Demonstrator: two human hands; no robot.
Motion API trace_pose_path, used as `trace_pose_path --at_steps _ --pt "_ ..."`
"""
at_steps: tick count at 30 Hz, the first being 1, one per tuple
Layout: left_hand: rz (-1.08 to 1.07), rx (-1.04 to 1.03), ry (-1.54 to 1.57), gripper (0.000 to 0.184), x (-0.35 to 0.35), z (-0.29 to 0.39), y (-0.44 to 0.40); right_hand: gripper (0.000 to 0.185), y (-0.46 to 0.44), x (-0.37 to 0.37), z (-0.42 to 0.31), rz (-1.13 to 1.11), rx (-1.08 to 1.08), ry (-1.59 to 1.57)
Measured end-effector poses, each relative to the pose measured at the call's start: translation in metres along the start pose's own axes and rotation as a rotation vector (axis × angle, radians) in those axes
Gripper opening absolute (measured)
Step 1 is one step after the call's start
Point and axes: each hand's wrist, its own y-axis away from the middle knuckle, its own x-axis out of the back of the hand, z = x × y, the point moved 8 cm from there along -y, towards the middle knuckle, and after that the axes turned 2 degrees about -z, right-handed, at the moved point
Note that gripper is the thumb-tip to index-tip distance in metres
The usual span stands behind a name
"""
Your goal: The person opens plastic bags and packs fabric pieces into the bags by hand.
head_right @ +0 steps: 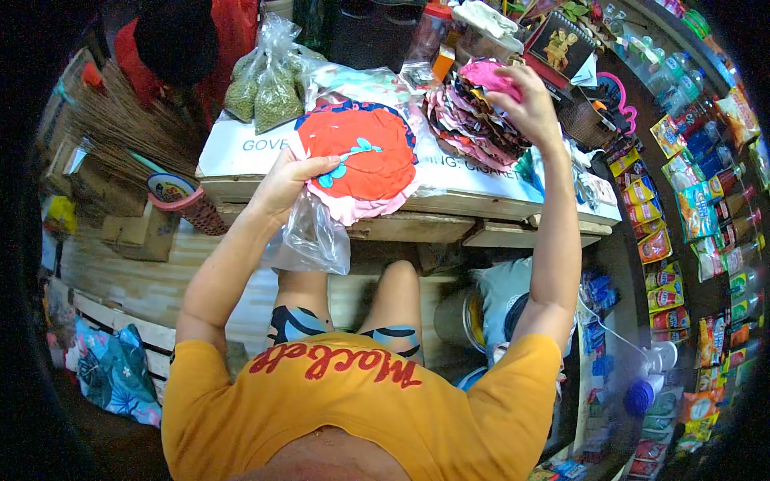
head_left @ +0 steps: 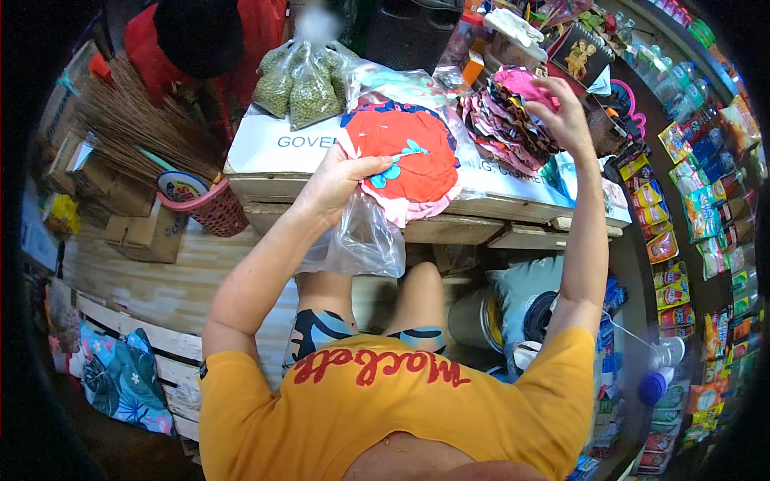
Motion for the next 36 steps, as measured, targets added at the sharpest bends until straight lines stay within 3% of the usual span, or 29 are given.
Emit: trace_pose_path --at_steps 1,4,5,9,11,13,14,15,17,19,23,25,27,29,30,32,34,35,36 --pt "-0.012 -0.002 0.000 0.034 -0.001 0.000 0.000 0.021 0.001 -0.008 0.001 -0.037 0.074 0.213" --pt "-0.009 0.010 0.022 0.033 -0.004 -0.001 0.001 0.021 -0.001 -0.010 0.017 -0.002 -0.024 0.212" --pt "-0.001 0.013 0.033 0.033 -0.003 -0.001 0.001 0.016 -0.004 -0.010 0.024 -0.008 -0.049 0.107" --pt "0.005 0.006 0.037 0.034 0.001 0.000 0.003 0.015 0.008 0.005 0.077 0.169 -0.650 -0.620" --pt "0.028 0.015 0.030 0.034 0.002 -0.001 0.005 0.020 0.006 0.021 0.111 0.276 -0.640 -0.927" --pt "0.015 0.024 0.015 0.034 0.000 0.001 0.005 0.022 0.006 0.034 0.097 0.298 -0.599 -1.215" --pt "0.010 0.030 0.008 0.035 -0.001 0.001 0.006 0.021 0.021 0.044 0.107 0.556 -0.810 -1.202" --pt "0.004 0.035 0.022 0.035 -0.001 0.000 0.006 0.021 0.018 0.046 0.133 0.379 -0.656 -1.399" --pt "-0.010 0.023 0.043 0.036 -0.002 -0.001 0.005 0.021 0.032 0.052 0.196 0.292 -0.663 -1.453" --pt "-0.006 0.025 0.060 0.037 -0.001 -0.003 0.007 0.019 0.028 0.051 0.130 0.239 -0.562 -1.558" --pt "0.008 0.050 0.080 0.038 0.004 -0.009 0.007 0.020 0.046 0.058 0.145 0.071 -0.457 -1.723" --pt "0.025 0.082 0.111 0.038 0.009 -0.013 0.010 0.024 0.043 0.050 0.137 0.268 -0.590 -1.567" --pt "0.044 0.074 0.142 0.033 0.010 -0.015 0.013 0.033 0.036 0.061 0.095 0.643 -0.806 -1.126" --pt "0.038 0.094 0.184 0.030 0.013 -0.018 0.013 0.026 0.009 0.064 0.075 0.201 -0.242 -1.344" --pt "0.033 0.103 0.216 0.030 0.014 -0.021 0.011 0.021 0.008 0.071 0.052 0.435 -0.307 -1.044" --pt "0.028 0.096 0.251 0.029 0.013 -0.022 0.011 0.022 0.001 0.044 -0.014 0.365 -0.294 -0.898" --pt "0.027 0.071 0.257 0.028 0.011 -0.019 0.012 0.020 0.007 -0.005 -0.074 0.127 -0.336 -0.575" --pt "-0.011 0.072 0.227 0.029 0.013 -0.023 0.010 0.017 0.020 -0.041 -0.091 0.018 -0.372 -0.661" --pt "0.008 0.063 0.239 0.028 0.016 -0.024 0.010 0.015 0.027 -0.066 -0.126 -0.113 -0.145 -0.526"
